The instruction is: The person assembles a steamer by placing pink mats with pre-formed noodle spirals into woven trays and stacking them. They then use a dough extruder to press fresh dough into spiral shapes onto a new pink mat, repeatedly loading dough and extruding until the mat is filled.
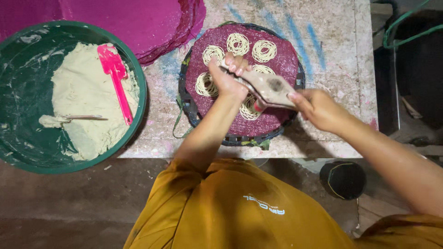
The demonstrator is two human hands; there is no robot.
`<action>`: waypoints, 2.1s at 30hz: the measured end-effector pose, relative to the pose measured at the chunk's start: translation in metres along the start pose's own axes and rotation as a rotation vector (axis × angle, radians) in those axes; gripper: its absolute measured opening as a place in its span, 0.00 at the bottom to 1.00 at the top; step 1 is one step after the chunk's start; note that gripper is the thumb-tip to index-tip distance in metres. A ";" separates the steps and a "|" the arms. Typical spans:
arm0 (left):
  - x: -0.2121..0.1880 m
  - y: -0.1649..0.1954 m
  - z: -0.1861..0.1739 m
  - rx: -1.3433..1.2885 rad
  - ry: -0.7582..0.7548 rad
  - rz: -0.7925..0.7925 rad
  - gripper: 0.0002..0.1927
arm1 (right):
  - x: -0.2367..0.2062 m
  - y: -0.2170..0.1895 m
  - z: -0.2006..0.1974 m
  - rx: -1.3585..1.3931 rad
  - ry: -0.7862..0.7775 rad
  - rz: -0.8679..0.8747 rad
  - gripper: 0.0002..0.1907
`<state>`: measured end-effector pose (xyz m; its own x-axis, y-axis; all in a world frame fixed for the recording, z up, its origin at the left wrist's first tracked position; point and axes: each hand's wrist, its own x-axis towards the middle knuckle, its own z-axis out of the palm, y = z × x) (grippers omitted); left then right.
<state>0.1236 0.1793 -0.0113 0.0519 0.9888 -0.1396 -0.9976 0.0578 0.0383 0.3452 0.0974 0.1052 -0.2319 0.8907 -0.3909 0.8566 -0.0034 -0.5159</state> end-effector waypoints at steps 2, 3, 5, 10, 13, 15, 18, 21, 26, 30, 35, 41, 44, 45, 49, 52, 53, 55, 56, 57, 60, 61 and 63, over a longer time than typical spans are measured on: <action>0.010 -0.008 0.004 0.012 -0.037 0.020 0.25 | 0.002 0.003 -0.006 -0.046 0.090 -0.089 0.27; 0.017 -0.007 0.007 0.015 -0.098 0.023 0.25 | 0.004 0.005 -0.007 -0.045 0.116 -0.112 0.27; 0.026 -0.001 0.011 0.014 -0.204 -0.021 0.24 | 0.010 0.007 -0.005 -0.046 0.171 -0.162 0.27; 0.018 0.025 0.001 0.458 -0.024 -0.307 0.35 | 0.015 0.021 -0.003 0.197 0.111 -0.123 0.25; 0.003 0.022 -0.020 1.219 0.002 -0.612 0.49 | 0.016 0.032 -0.002 0.225 0.116 -0.100 0.22; -0.005 0.018 -0.030 1.280 0.059 -0.638 0.38 | 0.018 0.037 0.002 0.240 0.141 -0.103 0.21; -0.021 0.022 -0.030 1.417 -0.070 -0.548 0.35 | 0.022 0.043 0.003 0.261 0.212 -0.137 0.20; -0.058 0.042 -0.005 2.213 -0.363 -0.159 0.31 | 0.017 0.043 -0.002 0.227 0.273 -0.242 0.17; -0.112 0.071 0.082 2.218 -0.793 0.641 0.23 | -0.027 0.007 -0.024 0.114 0.122 -0.340 0.21; -0.128 0.076 0.150 2.007 -1.131 0.401 0.19 | -0.067 -0.061 -0.050 -0.137 0.131 -0.683 0.24; -0.142 0.074 0.199 2.117 -1.315 -0.355 0.09 | -0.057 -0.113 -0.099 -0.608 0.167 -1.381 0.30; -0.186 0.103 0.204 2.214 -1.321 -0.330 0.10 | -0.068 -0.078 -0.034 0.027 -0.391 -1.020 0.16; -0.196 0.126 0.175 2.309 -1.178 -0.301 0.10 | -0.070 -0.068 -0.012 0.216 -0.529 -0.973 0.17; -0.187 0.127 0.162 2.452 -1.145 -0.326 0.11 | -0.071 -0.067 -0.013 0.286 -0.582 -0.943 0.17; -0.174 0.191 0.145 1.962 -0.504 -0.579 0.19 | -0.078 -0.069 -0.052 0.062 -0.259 -1.116 0.16; -0.174 0.226 0.133 1.354 -0.304 -0.738 0.26 | -0.070 -0.075 -0.083 -0.539 0.372 -1.293 0.13; -0.174 0.227 0.122 1.197 -0.440 -0.805 0.26 | -0.060 -0.079 -0.089 -0.747 0.535 -1.370 0.12; -0.175 0.213 0.091 0.927 -0.534 -0.883 0.25 | -0.034 -0.091 -0.091 -1.121 0.736 -1.435 0.08; -0.176 0.199 0.071 0.826 -0.495 -0.899 0.24 | -0.028 -0.093 -0.089 -1.103 0.806 -1.391 0.09; -0.177 0.189 0.052 0.726 -0.455 -0.914 0.23 | -0.022 -0.096 -0.085 -1.083 0.875 -1.345 0.11; -0.185 0.177 0.000 1.074 0.027 -0.667 0.22 | -0.006 -0.095 -0.051 -0.694 0.999 -1.202 0.15; -0.186 0.183 -0.013 1.063 0.061 -0.579 0.22 | 0.000 -0.091 -0.032 -0.514 1.021 -1.143 0.15; -0.184 0.201 -0.033 1.040 0.119 -0.404 0.22 | 0.005 -0.075 0.012 -0.368 0.732 -0.751 0.15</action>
<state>-0.0879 0.0048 -0.0111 0.3029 0.8551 -0.4208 -0.3816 0.5134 0.7686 0.2745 0.0968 0.1328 -0.5255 0.6632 0.5329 0.7249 0.6769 -0.1277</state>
